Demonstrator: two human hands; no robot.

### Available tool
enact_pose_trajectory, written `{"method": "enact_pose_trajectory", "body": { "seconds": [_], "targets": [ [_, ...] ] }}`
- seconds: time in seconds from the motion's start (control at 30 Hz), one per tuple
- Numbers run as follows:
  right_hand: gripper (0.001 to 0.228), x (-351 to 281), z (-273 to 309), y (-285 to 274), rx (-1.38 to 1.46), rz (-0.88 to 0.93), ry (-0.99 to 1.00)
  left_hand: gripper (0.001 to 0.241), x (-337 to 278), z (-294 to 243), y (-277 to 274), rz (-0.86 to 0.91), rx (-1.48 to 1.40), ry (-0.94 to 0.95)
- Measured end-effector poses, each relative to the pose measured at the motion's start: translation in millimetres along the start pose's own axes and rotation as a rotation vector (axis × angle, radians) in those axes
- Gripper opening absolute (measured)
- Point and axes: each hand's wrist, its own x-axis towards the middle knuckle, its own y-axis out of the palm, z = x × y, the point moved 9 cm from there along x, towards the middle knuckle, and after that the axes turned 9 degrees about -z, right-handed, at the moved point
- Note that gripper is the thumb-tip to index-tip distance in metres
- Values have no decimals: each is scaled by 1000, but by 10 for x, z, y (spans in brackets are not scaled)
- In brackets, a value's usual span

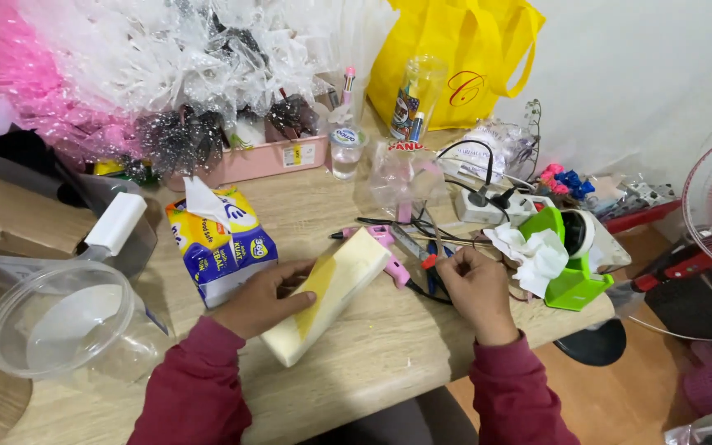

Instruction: The person wraps a rectangular white block with a yellow ribbon. They place the ribbon around the block, fold the ends, and tie a knot to secure it. The person then adjusts the ribbon and the block on the table.

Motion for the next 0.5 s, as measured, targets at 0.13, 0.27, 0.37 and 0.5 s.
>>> {"method": "enact_pose_trajectory", "body": {
  "seconds": [0.13,0.27,0.37,0.5],
  "targets": [
    [28,189,221,182,-36,35,-28,68,-18,57,5,6,9,-11],
    [28,368,386,351,-67,61,-37,68,-19,2,12,50,47,1],
    [31,453,448,438,-102,69,-30,68,-37,-28,17,71,69,13],
    [33,477,645,468,-96,67,-21,66,-26,-32,34,79,54,34]
  ]
}}
